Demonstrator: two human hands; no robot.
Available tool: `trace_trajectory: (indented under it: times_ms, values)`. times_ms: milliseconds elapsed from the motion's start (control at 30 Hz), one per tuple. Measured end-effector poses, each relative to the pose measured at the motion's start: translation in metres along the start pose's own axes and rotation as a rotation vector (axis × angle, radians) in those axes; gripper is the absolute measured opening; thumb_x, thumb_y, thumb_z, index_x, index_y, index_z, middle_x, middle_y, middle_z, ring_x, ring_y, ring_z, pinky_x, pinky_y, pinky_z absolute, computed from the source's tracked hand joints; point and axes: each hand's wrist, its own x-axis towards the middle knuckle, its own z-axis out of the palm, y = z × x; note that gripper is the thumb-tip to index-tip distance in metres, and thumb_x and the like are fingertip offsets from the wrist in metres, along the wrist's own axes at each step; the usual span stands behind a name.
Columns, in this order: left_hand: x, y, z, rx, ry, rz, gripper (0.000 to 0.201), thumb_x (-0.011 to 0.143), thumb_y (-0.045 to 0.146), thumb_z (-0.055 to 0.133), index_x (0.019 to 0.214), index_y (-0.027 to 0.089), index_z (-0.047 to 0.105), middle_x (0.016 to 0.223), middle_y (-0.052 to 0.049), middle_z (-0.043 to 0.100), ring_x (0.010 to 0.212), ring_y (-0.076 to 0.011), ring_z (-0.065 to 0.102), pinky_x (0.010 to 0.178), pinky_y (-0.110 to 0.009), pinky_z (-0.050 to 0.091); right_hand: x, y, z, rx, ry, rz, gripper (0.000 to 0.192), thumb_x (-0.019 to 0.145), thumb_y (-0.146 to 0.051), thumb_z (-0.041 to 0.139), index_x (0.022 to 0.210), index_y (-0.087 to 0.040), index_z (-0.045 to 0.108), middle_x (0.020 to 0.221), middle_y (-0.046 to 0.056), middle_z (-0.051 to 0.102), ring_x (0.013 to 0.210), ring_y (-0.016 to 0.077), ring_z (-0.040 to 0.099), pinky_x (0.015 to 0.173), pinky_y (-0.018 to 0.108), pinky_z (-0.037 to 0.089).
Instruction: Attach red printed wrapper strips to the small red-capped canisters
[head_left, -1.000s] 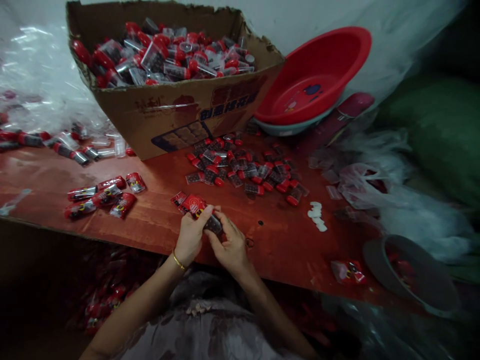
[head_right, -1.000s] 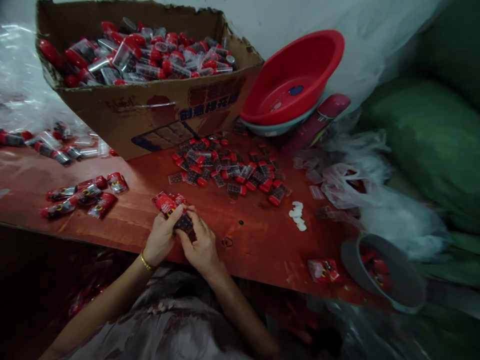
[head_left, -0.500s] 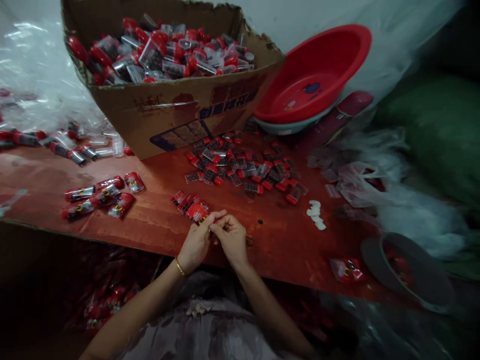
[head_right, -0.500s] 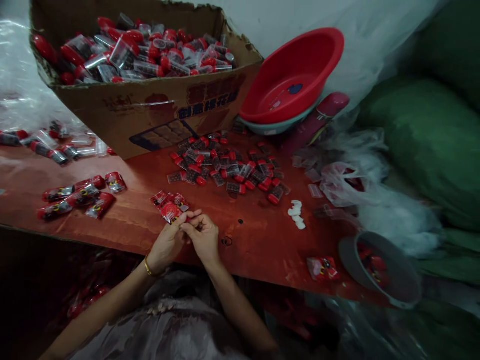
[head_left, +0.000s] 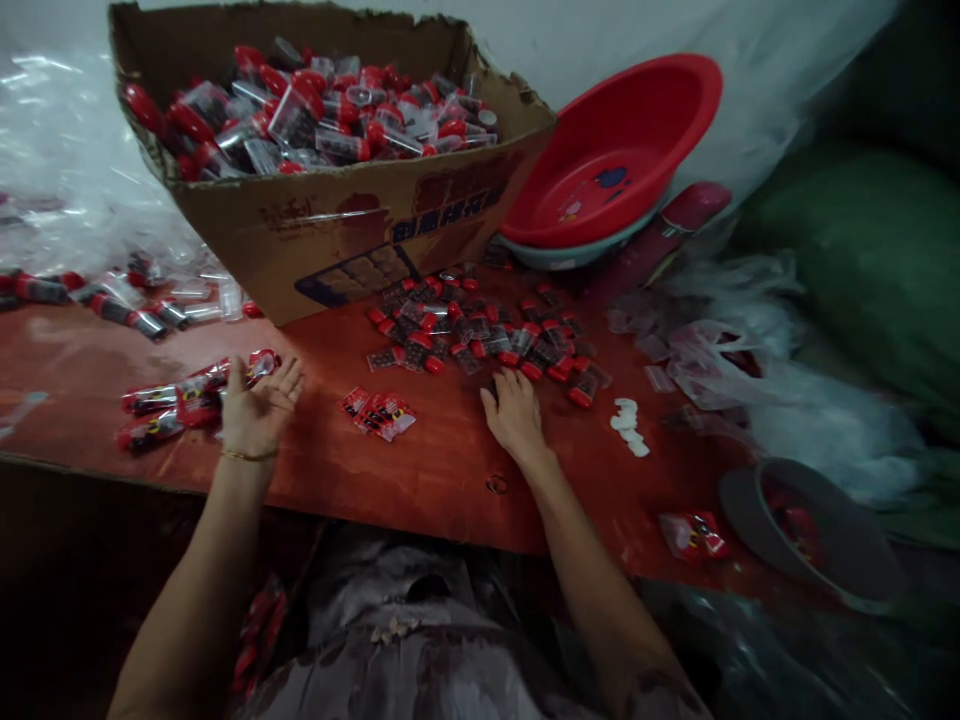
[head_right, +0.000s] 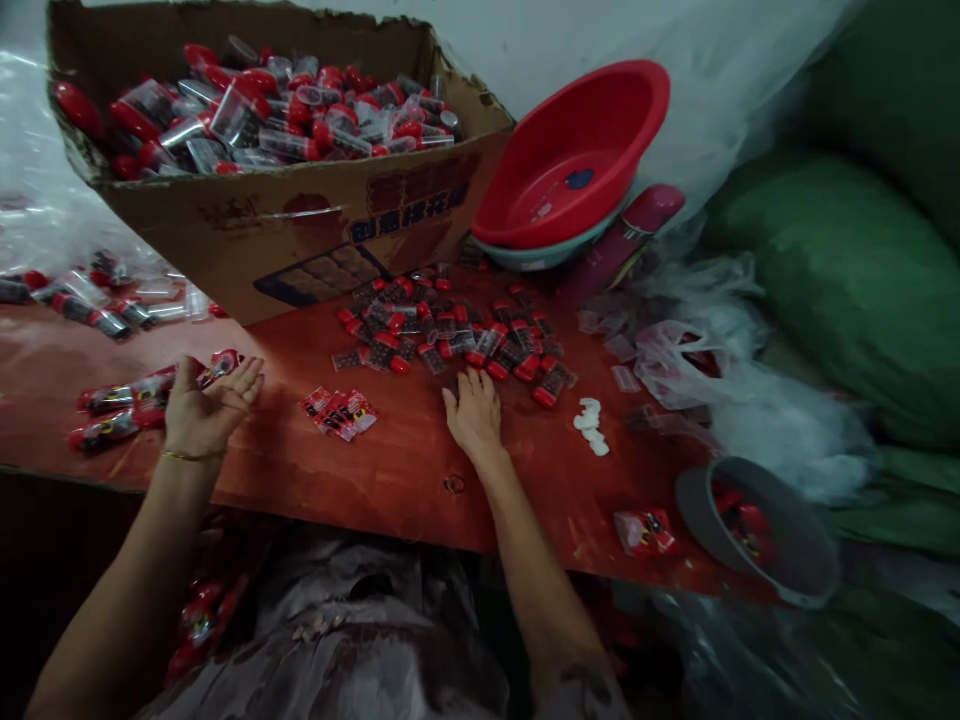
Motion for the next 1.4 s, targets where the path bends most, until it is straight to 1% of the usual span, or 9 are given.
trace_trajectory:
  times_ms: [200, 367, 533, 667, 833, 1033, 1200, 1300, 1400]
  values:
    - [-0.032, -0.085, 0.014, 1.051, -0.321, 0.622, 0.034, 0.066, 0.041, 0.070, 0.096, 0.025, 0.069, 0.122, -0.011, 0.061, 0.127, -0.0327, 0.039, 0.108, -0.051, 0.020, -0.057, -0.025, 0.000, 0.153, -0.077, -0.231, 0.022, 0.087, -0.031, 0.048, 0.095, -0.017, 0.062, 0.118, 0.013, 0.062, 0.131, 0.0299, 0.035, 0.099, 0.057, 0.037]
    - [-0.028, -0.113, 0.013, 1.469, -0.447, 0.824, 0.018, 0.076, 0.030, 0.061, 0.090, 0.030, 0.072, 0.125, -0.008, 0.060, 0.131, -0.0345, 0.034, 0.107, -0.055, 0.015, -0.073, -0.054, -0.007, 0.218, 0.062, -0.208, 0.018, 0.086, -0.027, 0.049, 0.093, -0.018, 0.063, 0.114, 0.012, 0.064, 0.122, 0.0268, 0.048, 0.099, 0.053, 0.038]
    - [-0.029, -0.106, 0.011, 1.416, -0.397, 0.852, 0.021, 0.080, 0.033, 0.055, 0.092, 0.029, 0.072, 0.122, -0.009, 0.062, 0.128, -0.0343, 0.040, 0.105, -0.057, 0.019, -0.059, -0.084, -0.010, 0.345, 0.099, -0.185, 0.017, 0.085, -0.025, 0.051, 0.096, -0.020, 0.063, 0.104, 0.009, 0.068, 0.106, 0.0228, 0.058, 0.094, 0.044, 0.044]
    - [-0.042, -0.093, 0.017, 1.321, -0.361, 0.821, 0.027, 0.083, 0.036, 0.052, 0.101, 0.029, 0.070, 0.126, -0.009, 0.059, 0.129, -0.0325, 0.039, 0.104, -0.055, 0.022, -0.042, -0.108, 0.000, 0.596, -0.010, 0.031, 0.029, 0.085, -0.036, 0.052, 0.106, -0.018, 0.058, 0.097, 0.008, 0.069, 0.088, 0.0189, 0.063, 0.080, 0.034, 0.051]
    - [-0.056, -0.089, 0.021, 1.190, -0.442, 0.751, 0.027, 0.083, 0.036, 0.052, 0.104, 0.030, 0.069, 0.127, -0.007, 0.058, 0.127, -0.0286, 0.042, 0.106, -0.051, 0.025, -0.033, -0.124, 0.007, 0.934, -0.085, 0.150, 0.023, 0.083, -0.040, 0.054, 0.082, -0.018, 0.060, 0.076, 0.001, 0.067, 0.069, 0.0137, 0.062, 0.066, 0.025, 0.051]
    - [-0.067, -0.095, 0.020, 1.123, -0.416, 0.805, 0.024, 0.081, 0.033, 0.056, 0.100, 0.031, 0.070, 0.122, -0.005, 0.062, 0.123, -0.0264, 0.047, 0.107, -0.047, 0.028, -0.042, -0.122, -0.006, 0.674, 0.126, 0.051, 0.021, 0.083, -0.032, 0.058, 0.098, -0.019, 0.063, 0.097, 0.006, 0.067, 0.092, 0.0179, 0.061, 0.084, 0.032, 0.047]
    - [-0.077, -0.094, 0.021, 1.172, -0.382, 0.842, 0.031, 0.082, 0.035, 0.056, 0.108, 0.023, 0.067, 0.123, -0.010, 0.061, 0.121, -0.0263, 0.049, 0.106, -0.044, 0.030, -0.046, -0.119, -0.012, 0.640, 0.217, 0.005, 0.014, 0.084, -0.029, 0.057, 0.083, -0.021, 0.068, 0.081, 0.003, 0.070, 0.078, 0.0166, 0.063, 0.077, 0.030, 0.048]
    - [-0.079, -0.092, 0.019, 1.062, -0.328, 0.656, 0.041, 0.079, 0.041, 0.059, 0.113, 0.018, 0.063, 0.112, -0.011, 0.066, 0.104, -0.0243, 0.060, 0.094, -0.037, 0.043, -0.046, -0.117, -0.014, 0.704, 0.202, 0.071, 0.016, 0.084, -0.029, 0.056, 0.086, -0.022, 0.070, 0.081, 0.001, 0.072, 0.075, 0.0161, 0.065, 0.075, 0.029, 0.049]
    - [-0.080, -0.092, 0.021, 0.876, -0.392, 0.319, 0.040, 0.077, 0.048, 0.057, 0.094, 0.014, 0.071, 0.085, -0.008, 0.072, 0.077, -0.0200, 0.065, 0.073, -0.030, 0.050, -0.047, -0.117, -0.014, 0.867, 0.140, 0.142, 0.016, 0.082, -0.030, 0.058, 0.085, -0.021, 0.070, 0.080, 0.000, 0.072, 0.073, 0.0155, 0.065, 0.071, 0.027, 0.050]
